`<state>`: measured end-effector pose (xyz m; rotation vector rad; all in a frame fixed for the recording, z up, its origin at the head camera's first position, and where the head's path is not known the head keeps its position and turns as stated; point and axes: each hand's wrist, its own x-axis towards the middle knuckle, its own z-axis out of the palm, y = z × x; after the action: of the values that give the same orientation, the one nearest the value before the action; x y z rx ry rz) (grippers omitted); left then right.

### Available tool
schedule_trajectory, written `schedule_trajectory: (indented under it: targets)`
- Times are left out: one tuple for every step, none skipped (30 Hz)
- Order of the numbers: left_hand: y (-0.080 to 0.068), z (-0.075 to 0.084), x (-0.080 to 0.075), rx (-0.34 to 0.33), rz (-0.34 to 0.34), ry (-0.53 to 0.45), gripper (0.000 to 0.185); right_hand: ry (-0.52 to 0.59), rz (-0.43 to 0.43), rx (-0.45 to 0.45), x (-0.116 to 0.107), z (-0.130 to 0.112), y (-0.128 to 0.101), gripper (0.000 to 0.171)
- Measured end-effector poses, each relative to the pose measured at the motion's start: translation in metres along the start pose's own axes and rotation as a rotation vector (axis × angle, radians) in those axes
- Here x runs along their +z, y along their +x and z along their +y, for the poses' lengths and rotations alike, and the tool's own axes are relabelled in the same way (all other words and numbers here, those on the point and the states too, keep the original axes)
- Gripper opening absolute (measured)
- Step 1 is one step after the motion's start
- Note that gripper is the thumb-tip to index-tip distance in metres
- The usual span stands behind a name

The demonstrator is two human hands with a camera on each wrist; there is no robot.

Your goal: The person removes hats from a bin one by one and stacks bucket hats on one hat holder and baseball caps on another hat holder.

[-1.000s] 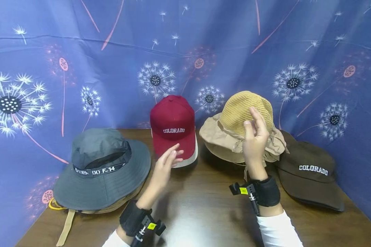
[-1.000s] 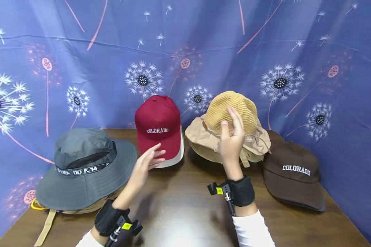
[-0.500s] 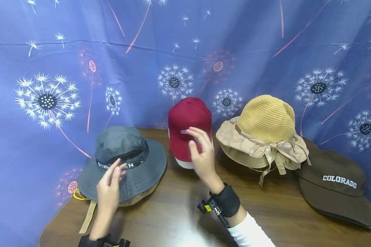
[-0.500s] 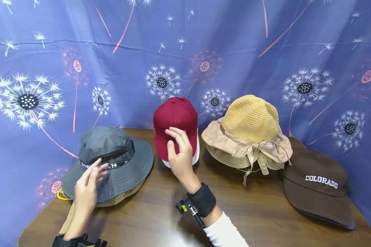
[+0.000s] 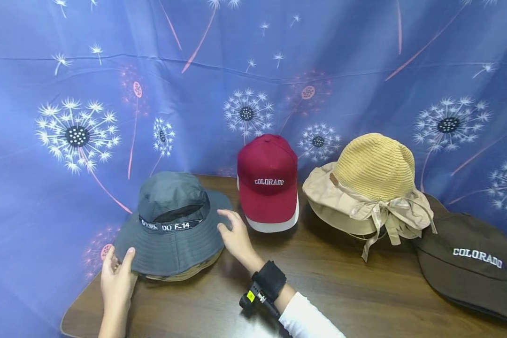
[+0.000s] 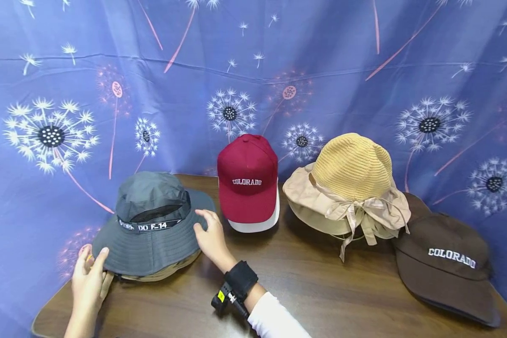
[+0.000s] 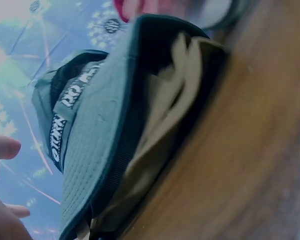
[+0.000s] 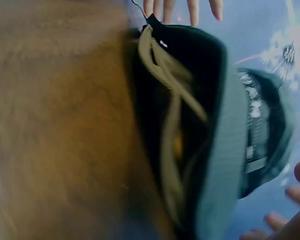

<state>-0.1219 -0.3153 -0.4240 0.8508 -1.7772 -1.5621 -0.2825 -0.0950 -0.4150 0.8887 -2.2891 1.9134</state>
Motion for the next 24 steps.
schedule_trajectory:
  targets:
    - [0.001,0.0,-0.001,-0.045,-0.036,-0.056,0.078,0.009,0.006,0.054,0.002,0.004,0.001,0.043]
    - [0.002,0.001,-0.002,-0.085,-0.069,-0.095,0.078,0.02,0.015,0.102,0.004,0.008,0.001,0.047]
    - [0.003,0.001,-0.003,-0.112,-0.102,-0.127,0.079,0.028,0.026,0.145,0.005,0.011,0.002,0.05]
    - [0.004,0.002,-0.004,-0.139,-0.132,-0.154,0.079,0.042,0.036,0.189,0.006,0.013,0.002,0.052]
    - [0.004,0.003,-0.005,-0.169,-0.154,-0.18,0.08,0.063,0.039,0.224,0.006,0.015,0.002,0.054]
    - [0.005,0.004,-0.006,-0.186,-0.168,-0.196,0.08,0.088,0.044,0.254,0.006,0.017,0.002,0.055]
    - [0.006,0.005,-0.008,-0.205,-0.18,-0.206,0.08,0.106,0.054,0.279,0.006,0.02,0.003,0.056]
    - [0.007,0.006,-0.009,-0.219,-0.194,-0.212,0.081,0.133,0.06,0.299,0.006,0.022,0.004,0.057]
    - [0.008,0.007,-0.011,-0.228,-0.207,-0.217,0.082,0.159,0.061,0.319,0.006,0.025,0.004,0.058]
    - [0.008,0.007,-0.013,-0.245,-0.211,-0.222,0.083,0.191,0.061,0.339,0.005,0.027,0.005,0.059]
    - [0.009,0.007,-0.014,-0.256,-0.22,-0.224,0.082,0.231,0.062,0.35,0.004,0.029,0.005,0.06]
    - [0.01,0.006,-0.016,-0.266,-0.233,-0.234,0.082,0.267,0.062,0.368,0.004,0.03,0.005,0.06]
    - [0.012,0.006,-0.018,-0.284,-0.243,-0.25,0.081,0.298,0.058,0.382,0.003,0.031,0.006,0.06]
    - [0.013,0.005,-0.02,-0.305,-0.253,-0.273,0.079,0.332,0.054,0.395,0.002,0.033,0.006,0.06]
    - [0.016,0.004,-0.021,-0.32,-0.26,-0.285,0.078,0.358,0.053,0.409,0.001,0.033,0.006,0.061]
    - [0.018,0.002,-0.023,-0.334,-0.262,-0.296,0.076,0.384,0.055,0.415,0.001,0.034,0.007,0.061]
    - [0.02,0.001,-0.024,-0.346,-0.276,-0.302,0.076,0.399,0.049,0.424,0.0,0.035,0.008,0.061]
    - [0.023,-0.001,-0.026,-0.359,-0.28,-0.306,0.075,0.408,0.048,0.429,-0.001,0.035,0.008,0.062]
    - [0.025,-0.003,-0.028,-0.368,-0.29,-0.303,0.074,0.414,0.048,0.43,-0.001,0.036,0.008,0.062]
    - [0.027,-0.005,-0.029,-0.372,-0.297,-0.287,0.075,0.418,0.048,0.432,-0.001,0.037,0.008,0.062]
    - [0.028,-0.007,-0.031,-0.365,-0.303,-0.273,0.076,0.41,0.042,0.436,-0.002,0.038,0.008,0.062]
    - [0.029,-0.009,-0.033,-0.366,-0.299,-0.273,0.076,0.399,0.035,0.443,-0.002,0.038,0.008,0.061]
    - [0.029,-0.01,-0.034,-0.361,-0.301,-0.267,0.076,0.386,0.029,0.454,-0.003,0.039,0.008,0.061]
    - [0.03,-0.011,-0.035,-0.36,-0.289,-0.27,0.075,0.373,0.029,0.461,-0.003,0.04,0.008,0.06]
